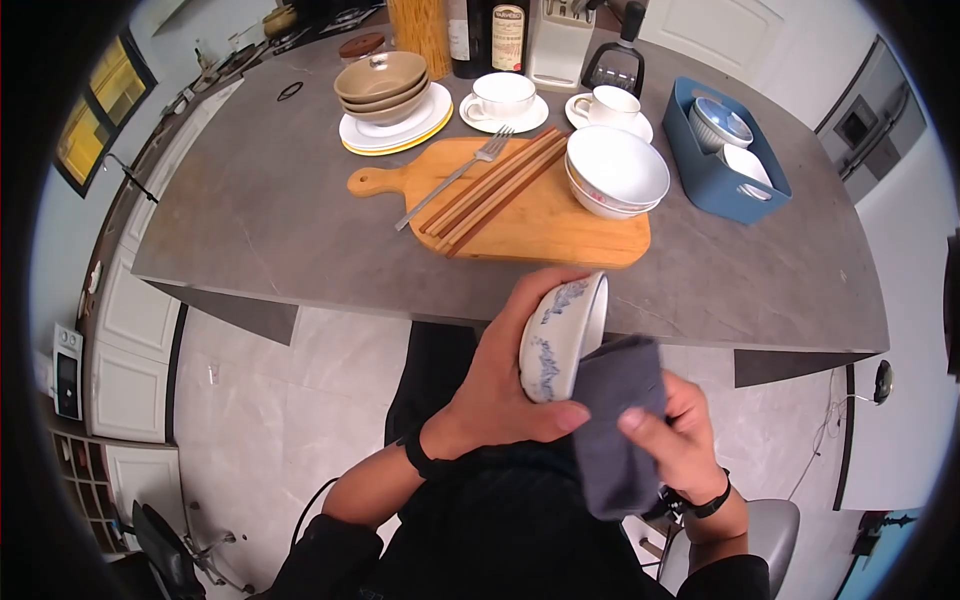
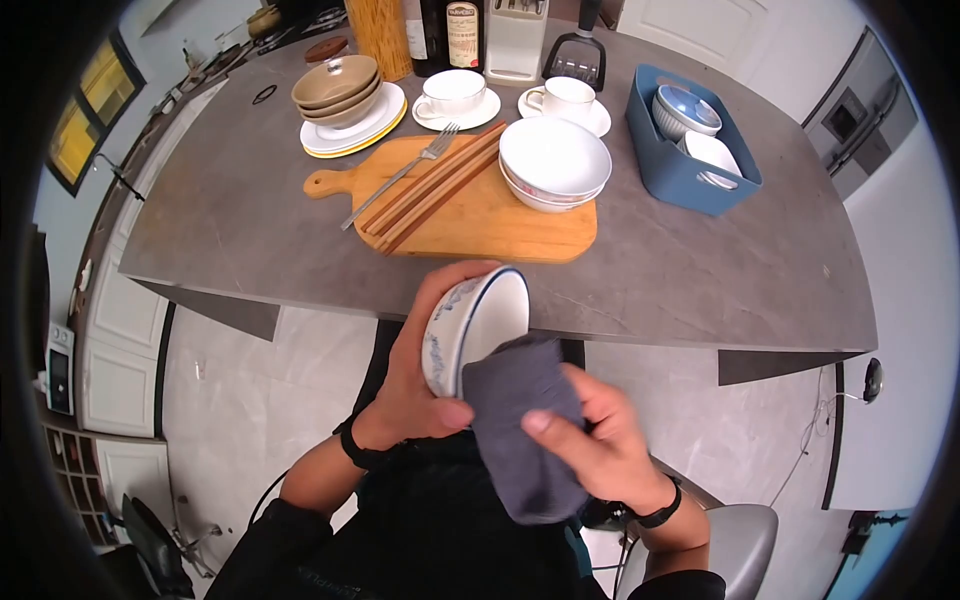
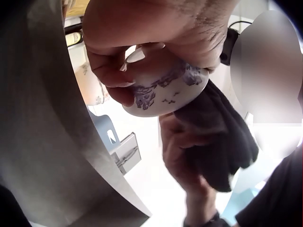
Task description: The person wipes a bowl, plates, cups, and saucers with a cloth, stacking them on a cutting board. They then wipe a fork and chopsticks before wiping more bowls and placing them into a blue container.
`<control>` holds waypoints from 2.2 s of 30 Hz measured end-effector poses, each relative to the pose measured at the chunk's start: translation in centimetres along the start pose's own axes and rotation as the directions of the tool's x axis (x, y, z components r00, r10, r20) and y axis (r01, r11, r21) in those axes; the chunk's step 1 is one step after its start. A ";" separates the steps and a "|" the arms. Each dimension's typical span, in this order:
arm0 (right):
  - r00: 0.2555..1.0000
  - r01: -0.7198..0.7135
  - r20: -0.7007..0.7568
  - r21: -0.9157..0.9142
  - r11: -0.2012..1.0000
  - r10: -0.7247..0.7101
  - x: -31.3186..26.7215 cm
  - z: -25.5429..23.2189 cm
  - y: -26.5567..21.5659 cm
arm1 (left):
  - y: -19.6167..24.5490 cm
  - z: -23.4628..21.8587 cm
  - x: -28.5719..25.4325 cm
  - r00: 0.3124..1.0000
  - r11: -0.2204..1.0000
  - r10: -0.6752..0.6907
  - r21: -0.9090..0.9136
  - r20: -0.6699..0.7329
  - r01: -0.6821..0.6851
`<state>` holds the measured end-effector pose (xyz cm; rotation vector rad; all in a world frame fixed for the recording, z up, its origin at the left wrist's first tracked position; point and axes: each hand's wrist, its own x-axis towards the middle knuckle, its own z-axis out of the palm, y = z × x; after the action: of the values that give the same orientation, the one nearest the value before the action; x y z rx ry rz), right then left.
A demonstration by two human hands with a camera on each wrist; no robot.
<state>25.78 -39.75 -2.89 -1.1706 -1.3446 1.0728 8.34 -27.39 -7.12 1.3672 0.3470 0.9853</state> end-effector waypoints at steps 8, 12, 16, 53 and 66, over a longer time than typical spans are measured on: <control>0.952 -0.115 -0.198 0.470 0.875 0.231 1.0 0.4 4.0 | -0.3 1.3 -0.2 0.976 0.809 0.013 0.571 0.215 -0.137; 0.980 -0.046 -0.154 0.428 0.902 0.123 -0.4 1.3 4.3 | -0.3 0.7 -0.5 0.980 0.882 -0.038 0.467 0.194 -0.058; 0.984 0.179 0.021 -0.102 0.978 -0.178 -1.8 0.4 4.5 | 0.8 0.6 -0.9 0.969 0.965 -0.122 0.254 0.216 0.064; 0.886 0.329 0.106 -0.830 0.450 -0.452 1.7 -1.9 -1.5 | 2.8 2.0 -2.7 0.824 0.949 -0.299 0.238 0.481 0.205; 0.879 -0.049 -0.228 0.830 0.556 0.418 -2.1 0.2 9.1 | 1.0 2.9 -2.0 0.899 0.806 0.116 0.488 0.423 -0.334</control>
<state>26.40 -40.57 -12.16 -0.7893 -0.2404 1.3390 8.91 -30.88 -6.23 2.1362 0.1765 0.8174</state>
